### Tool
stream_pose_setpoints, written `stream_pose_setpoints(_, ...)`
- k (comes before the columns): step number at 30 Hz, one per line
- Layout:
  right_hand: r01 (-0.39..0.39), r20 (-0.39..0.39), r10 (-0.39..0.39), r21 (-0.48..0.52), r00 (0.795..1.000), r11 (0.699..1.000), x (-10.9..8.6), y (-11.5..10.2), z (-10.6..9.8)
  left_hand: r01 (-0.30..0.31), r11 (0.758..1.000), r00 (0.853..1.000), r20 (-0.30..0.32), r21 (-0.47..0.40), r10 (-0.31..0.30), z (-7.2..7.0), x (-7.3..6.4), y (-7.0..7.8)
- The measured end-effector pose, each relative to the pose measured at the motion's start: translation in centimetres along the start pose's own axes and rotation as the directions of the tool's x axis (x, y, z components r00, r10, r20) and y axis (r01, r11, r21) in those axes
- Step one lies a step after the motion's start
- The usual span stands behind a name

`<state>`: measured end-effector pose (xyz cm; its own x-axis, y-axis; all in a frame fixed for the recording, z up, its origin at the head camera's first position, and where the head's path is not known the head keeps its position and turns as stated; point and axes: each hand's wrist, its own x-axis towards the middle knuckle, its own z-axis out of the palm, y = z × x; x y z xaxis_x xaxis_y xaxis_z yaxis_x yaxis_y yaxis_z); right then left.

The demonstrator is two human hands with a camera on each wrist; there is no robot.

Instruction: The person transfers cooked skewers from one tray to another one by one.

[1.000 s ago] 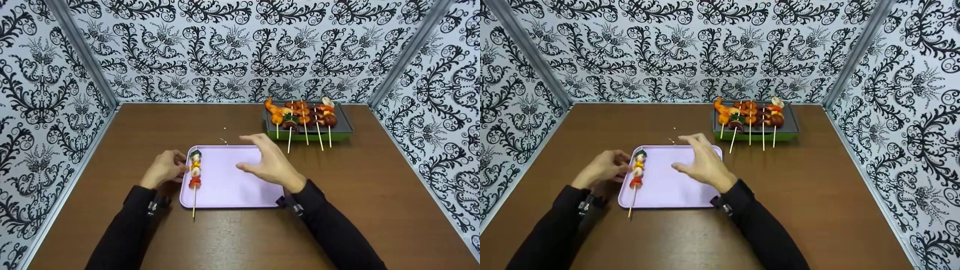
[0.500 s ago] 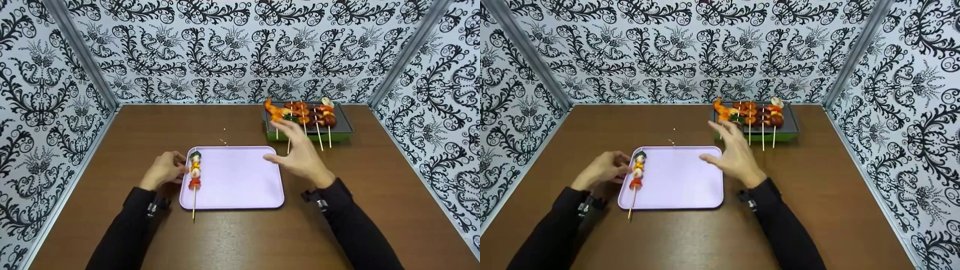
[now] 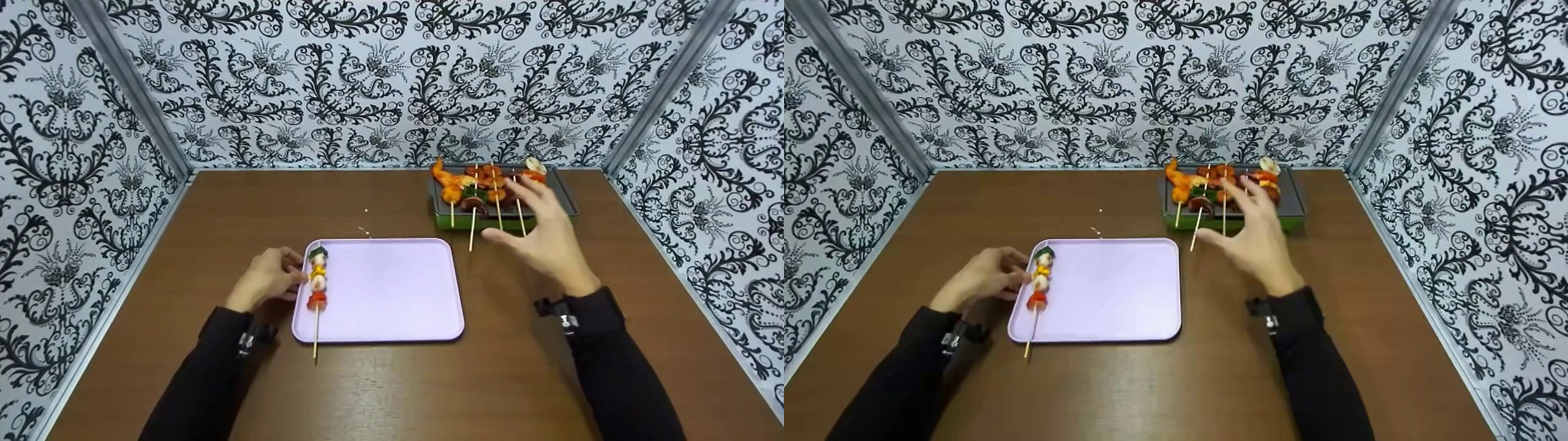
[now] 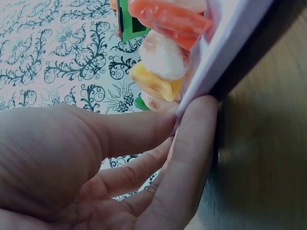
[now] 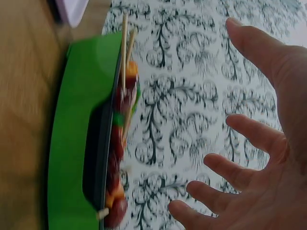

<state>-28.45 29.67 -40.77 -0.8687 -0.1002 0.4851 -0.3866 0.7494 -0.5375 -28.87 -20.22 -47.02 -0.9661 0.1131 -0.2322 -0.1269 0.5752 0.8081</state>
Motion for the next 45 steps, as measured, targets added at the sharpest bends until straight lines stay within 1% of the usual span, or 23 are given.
stream_pose_setpoints(5, -0.057, -0.045, 0.057, -0.013, 0.997, 0.998, 0.0, 1.5, -1.9, 0.003, 1.0, 1.0, 0.003, 0.013, -0.003, -0.1, -0.1, 0.0)
stream_pose_setpoints(8, -0.082, -0.087, 0.08, -0.021, 0.993, 0.996, -0.2, 2.3, -2.8, -0.016, 1.0, 1.0, 0.01, 0.008, 0.016, -0.1, 0.0, -0.1)
stream_pose_setpoints(12, -0.126, -0.121, 0.12, -0.039, 0.985, 0.991, -0.3, 3.4, -3.5, -0.036, 0.999, 0.999, 0.015, -0.006, 0.036, -0.1, 0.1, -0.3)
stream_pose_setpoints(14, -0.151, -0.13, 0.143, -0.054, 0.981, 0.987, -0.4, 3.9, -3.6, -0.034, 0.999, 0.999, 0.014, -0.012, 0.034, -0.1, 0.1, -0.3)
stream_pose_setpoints(19, -0.174, -0.155, 0.158, -0.097, 0.975, 0.98, -0.5, 4.9, -3.4, -0.029, 0.999, 1.0, 0.008, -0.015, 0.029, -0.1, 0.0, -0.4)
stream_pose_setpoints(24, -0.165, -0.171, 0.143, -0.121, 0.975, 0.979, -0.6, 5.9, -2.8, -0.018, 1.0, 1.0, 0.014, -0.018, 0.018, 0.0, 0.0, -0.3)
stream_pose_setpoints(28, -0.17, -0.171, 0.146, -0.136, 0.974, 0.976, -0.7, 6.4, -2.2, -0.012, 1.0, 1.0, 0.015, -0.025, 0.012, -0.1, 0.0, -0.2)
stream_pose_setpoints(35, -0.193, -0.171, 0.166, -0.159, 0.971, 0.968, -0.8, 6.6, -1.6, -0.018, 1.0, 1.0, 0.008, 0.0, 0.018, -0.2, 0.1, 0.0)
stream_pose_setpoints(40, -0.211, -0.153, 0.186, -0.163, 0.97, 0.964, -1.0, 6.5, -1.5, -0.025, 1.0, 1.0, -0.003, -0.01, 0.025, -0.1, 0.0, -0.1)
stream_pose_setpoints(45, -0.245, -0.144, 0.223, -0.16, 0.964, 0.956, -1.0, 6.6, -1.5, -0.018, 1.0, 1.0, -0.002, -0.014, 0.018, 0.1, -0.1, -0.3)
